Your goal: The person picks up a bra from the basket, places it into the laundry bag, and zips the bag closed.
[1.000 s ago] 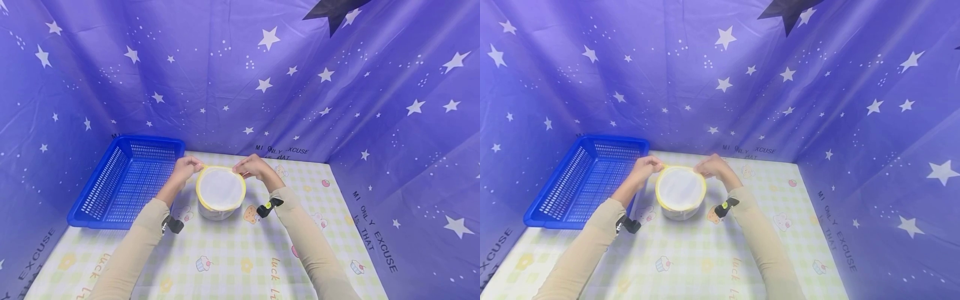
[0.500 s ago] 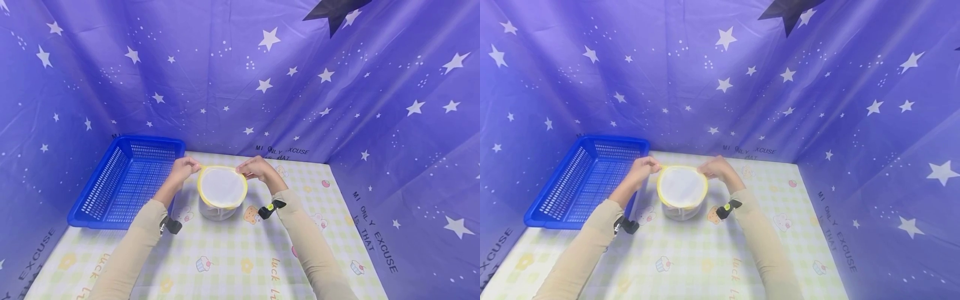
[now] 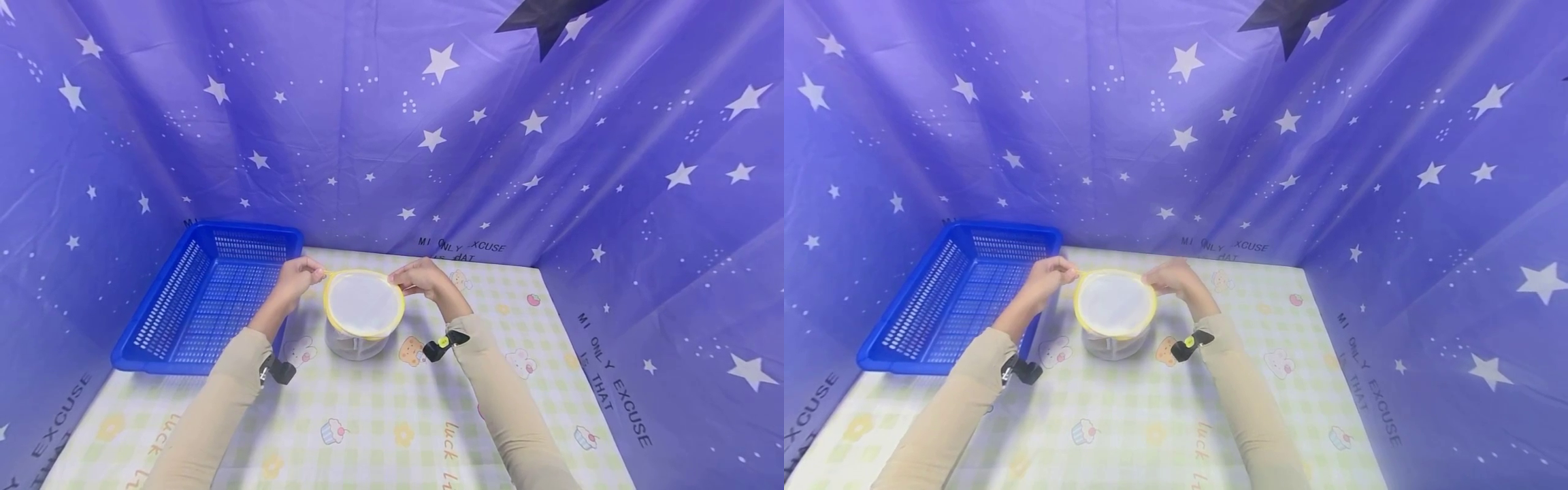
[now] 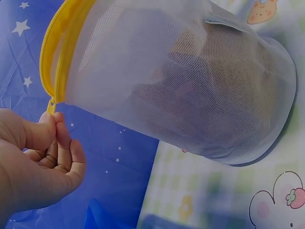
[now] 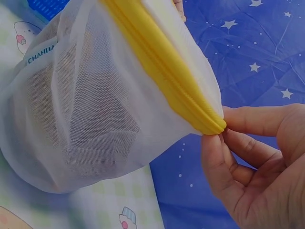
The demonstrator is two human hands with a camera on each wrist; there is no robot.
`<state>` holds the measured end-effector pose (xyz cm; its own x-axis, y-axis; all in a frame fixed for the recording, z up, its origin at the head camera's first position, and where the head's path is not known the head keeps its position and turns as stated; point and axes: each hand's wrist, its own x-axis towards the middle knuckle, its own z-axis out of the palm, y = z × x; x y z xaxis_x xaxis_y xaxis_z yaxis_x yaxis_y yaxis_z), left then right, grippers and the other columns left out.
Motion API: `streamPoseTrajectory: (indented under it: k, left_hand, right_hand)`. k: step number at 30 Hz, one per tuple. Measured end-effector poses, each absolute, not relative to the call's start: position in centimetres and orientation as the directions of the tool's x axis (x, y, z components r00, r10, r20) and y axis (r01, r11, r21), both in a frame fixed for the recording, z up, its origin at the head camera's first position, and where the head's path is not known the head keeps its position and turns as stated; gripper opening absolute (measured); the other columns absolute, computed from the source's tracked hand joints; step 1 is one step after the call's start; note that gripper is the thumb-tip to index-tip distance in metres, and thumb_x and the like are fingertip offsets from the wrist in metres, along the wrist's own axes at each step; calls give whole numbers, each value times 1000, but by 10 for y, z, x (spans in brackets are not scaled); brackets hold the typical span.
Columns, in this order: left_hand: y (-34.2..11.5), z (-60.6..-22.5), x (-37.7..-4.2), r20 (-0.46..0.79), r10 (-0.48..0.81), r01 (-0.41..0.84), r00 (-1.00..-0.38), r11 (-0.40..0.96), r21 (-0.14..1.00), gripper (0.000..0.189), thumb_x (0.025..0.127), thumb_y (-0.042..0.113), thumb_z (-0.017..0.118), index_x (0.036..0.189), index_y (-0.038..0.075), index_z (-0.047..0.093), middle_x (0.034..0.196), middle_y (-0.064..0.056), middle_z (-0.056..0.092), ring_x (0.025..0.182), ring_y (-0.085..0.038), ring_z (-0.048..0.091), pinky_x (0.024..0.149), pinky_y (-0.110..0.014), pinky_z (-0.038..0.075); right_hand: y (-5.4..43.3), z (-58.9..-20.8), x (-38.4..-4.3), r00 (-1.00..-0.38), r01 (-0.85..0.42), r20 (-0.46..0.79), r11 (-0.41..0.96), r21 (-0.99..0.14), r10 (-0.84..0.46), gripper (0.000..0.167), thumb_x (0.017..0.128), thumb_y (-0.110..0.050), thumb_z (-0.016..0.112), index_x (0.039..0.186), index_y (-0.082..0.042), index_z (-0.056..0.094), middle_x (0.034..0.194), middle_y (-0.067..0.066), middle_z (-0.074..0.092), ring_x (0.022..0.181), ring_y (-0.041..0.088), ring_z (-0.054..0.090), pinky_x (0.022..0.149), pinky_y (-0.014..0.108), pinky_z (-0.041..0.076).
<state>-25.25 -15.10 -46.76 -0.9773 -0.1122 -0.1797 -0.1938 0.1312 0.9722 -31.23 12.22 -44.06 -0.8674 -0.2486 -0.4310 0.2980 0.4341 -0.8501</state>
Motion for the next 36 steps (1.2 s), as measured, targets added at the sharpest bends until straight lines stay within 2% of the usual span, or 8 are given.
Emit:
streamPoseTrajectory:
  k: [7,12,24,30,36]
  left_hand:
    - [-149,-467,-252,-195,-105,-208,-975,135,969,15,98,1,58,110,-6,63,98,-7,70,107,-30,63,114,-55,43]
    - [-147,-467,-251,-200,-110,-213,-974,125,969,15,97,1,59,110,-6,63,96,-6,69,105,-29,62,114,-55,43]
    - [-143,-467,-253,-198,-101,-211,-975,135,968,17,98,1,58,113,-7,62,107,-15,71,111,-34,64,113,-52,45]
    - [-140,-467,-255,-198,-96,-210,-976,143,967,16,98,1,58,112,-6,64,114,-20,70,114,-36,64,113,-52,45]
    - [-137,-464,-256,-199,-95,-210,-975,133,969,15,98,1,58,110,-5,64,106,-15,72,110,-32,65,113,-50,47]
  right_hand:
    - [122,-442,-314,-865,291,-432,446,-847,-257,30,90,-7,75,115,7,71,78,-1,73,68,11,67,67,24,61]
    - [121,-441,-314,-865,287,-431,452,-845,-256,30,89,-8,75,116,5,71,86,2,75,73,12,69,73,28,63]
    - [118,-437,-316,-862,229,-416,509,-830,-290,29,92,-15,74,117,0,72,108,12,74,84,17,70,84,34,63]
    - [114,-438,-322,-860,177,-387,517,-837,-333,28,93,-18,73,116,-3,74,110,12,74,86,19,70,81,34,63]
    - [108,-434,-324,-852,160,-391,536,-829,-350,26,91,-19,76,113,-5,76,108,11,75,87,19,68,78,33,63]
